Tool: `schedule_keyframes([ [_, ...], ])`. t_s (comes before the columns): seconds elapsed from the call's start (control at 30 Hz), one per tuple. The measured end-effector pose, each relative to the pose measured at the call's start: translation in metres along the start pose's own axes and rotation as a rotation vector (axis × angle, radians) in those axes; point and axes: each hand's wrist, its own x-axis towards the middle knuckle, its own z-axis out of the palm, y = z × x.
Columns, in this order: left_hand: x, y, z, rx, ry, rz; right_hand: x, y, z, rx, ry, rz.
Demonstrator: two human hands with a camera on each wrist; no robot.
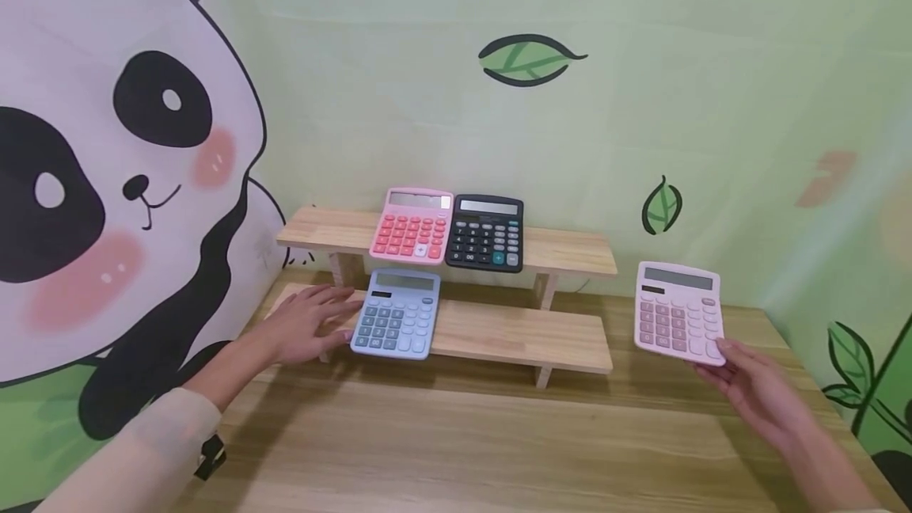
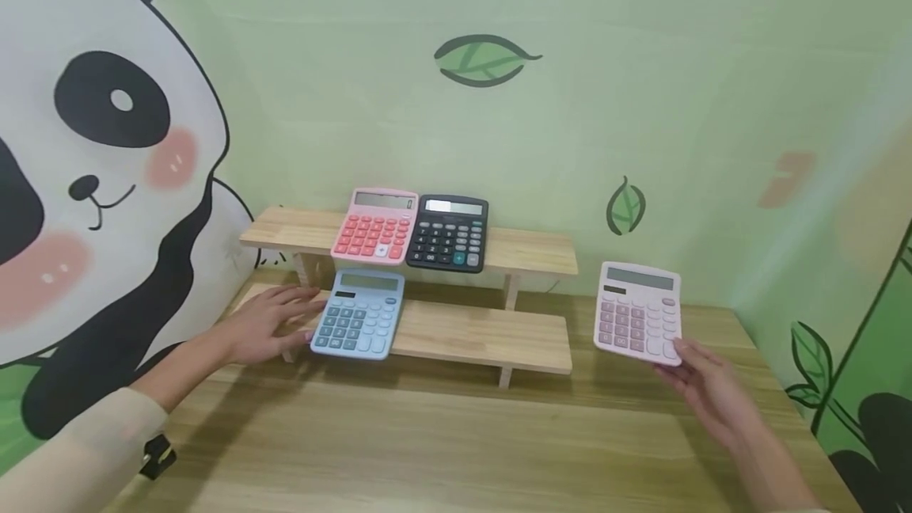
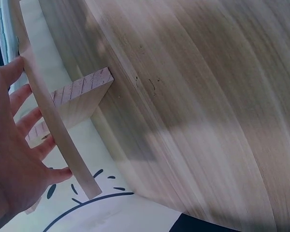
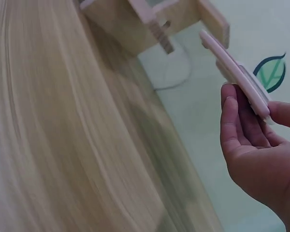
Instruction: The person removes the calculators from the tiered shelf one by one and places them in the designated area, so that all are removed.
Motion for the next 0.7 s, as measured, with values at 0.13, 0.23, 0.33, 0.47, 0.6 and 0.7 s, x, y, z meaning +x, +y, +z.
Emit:
schedule_keyframes([
  [0.13, -0.001, 0.001, 0.001, 0.005, 0.005, -0.005, 0.011, 0.0, -0.009, -0.006, 0.046, 0.031],
  [0.23, -0.001, 0.0, 0.002, 0.004, 0.005, -0.006, 0.019, 0.001, -0.017, -0.036, 0.065, 0.053],
  [0.33, 0.0, -0.001, 0.004, 0.002, 0.005, -0.002, 0.026, 0.005, -0.026, -0.081, 0.057, 0.067],
  [0.47, 0.001, -0.002, 0.007, 0.001, 0.002, -0.002, 0.033, 0.012, -0.038, -0.13, 0.06, 0.095],
  [0.6, 0.001, -0.002, 0.006, -0.006, 0.002, -0.012, 0.04, 0.018, -0.041, -0.181, 0.111, 0.128],
  [0.7, 0.0, -0.003, 0.006, -0.009, 0.002, -0.02, 0.045, 0.021, -0.042, -0.231, 0.151, 0.142],
])
